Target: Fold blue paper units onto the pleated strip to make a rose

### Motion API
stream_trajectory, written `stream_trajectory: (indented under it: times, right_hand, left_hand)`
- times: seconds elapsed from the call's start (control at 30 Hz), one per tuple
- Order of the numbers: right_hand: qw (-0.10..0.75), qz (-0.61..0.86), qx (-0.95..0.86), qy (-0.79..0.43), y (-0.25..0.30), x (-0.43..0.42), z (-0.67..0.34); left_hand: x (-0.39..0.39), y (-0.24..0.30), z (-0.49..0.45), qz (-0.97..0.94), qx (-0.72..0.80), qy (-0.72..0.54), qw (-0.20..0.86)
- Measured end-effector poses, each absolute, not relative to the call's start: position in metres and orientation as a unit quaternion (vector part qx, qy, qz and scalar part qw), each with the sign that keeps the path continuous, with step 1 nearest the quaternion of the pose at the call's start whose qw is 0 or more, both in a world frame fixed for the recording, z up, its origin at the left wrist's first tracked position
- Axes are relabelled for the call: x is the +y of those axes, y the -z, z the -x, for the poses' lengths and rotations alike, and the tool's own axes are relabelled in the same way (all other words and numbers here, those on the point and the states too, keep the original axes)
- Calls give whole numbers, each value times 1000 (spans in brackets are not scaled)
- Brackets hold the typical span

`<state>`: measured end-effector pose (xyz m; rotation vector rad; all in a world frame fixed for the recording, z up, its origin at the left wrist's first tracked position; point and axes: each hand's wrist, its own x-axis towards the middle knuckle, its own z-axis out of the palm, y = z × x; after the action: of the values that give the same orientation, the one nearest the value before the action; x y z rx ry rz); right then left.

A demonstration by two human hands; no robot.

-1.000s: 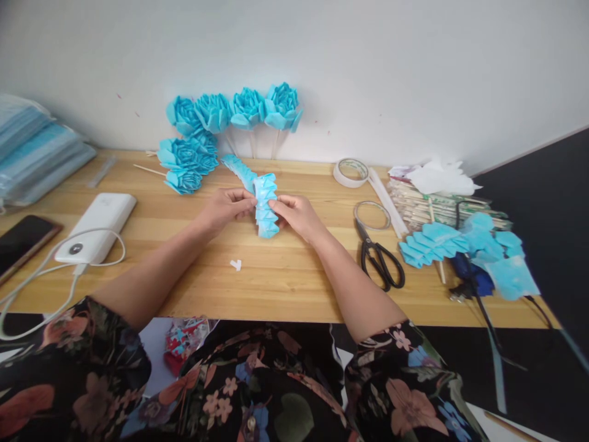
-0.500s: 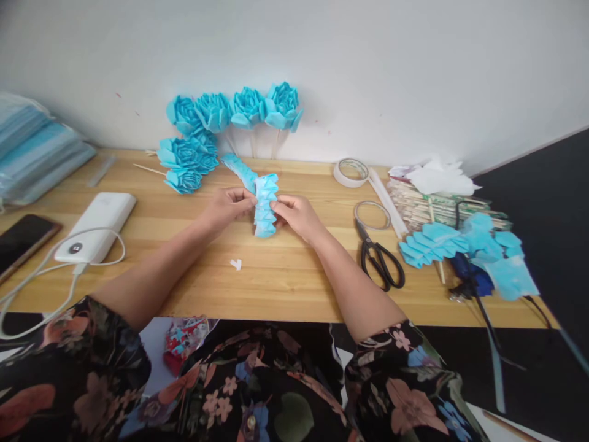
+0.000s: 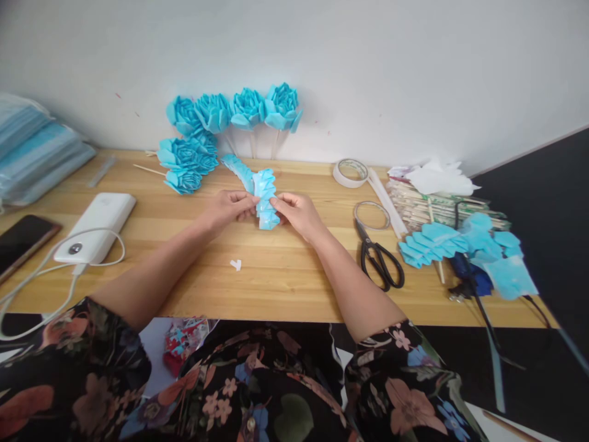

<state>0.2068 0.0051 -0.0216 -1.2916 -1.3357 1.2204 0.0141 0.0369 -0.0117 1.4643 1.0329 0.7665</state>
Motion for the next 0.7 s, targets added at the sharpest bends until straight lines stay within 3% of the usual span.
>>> stream_trajectory:
  times: [0.7]
  right_hand:
    - [437, 492, -533, -531, 24, 4, -206]
  left_hand:
    - [39, 13, -13, -606, 441, -382, 541]
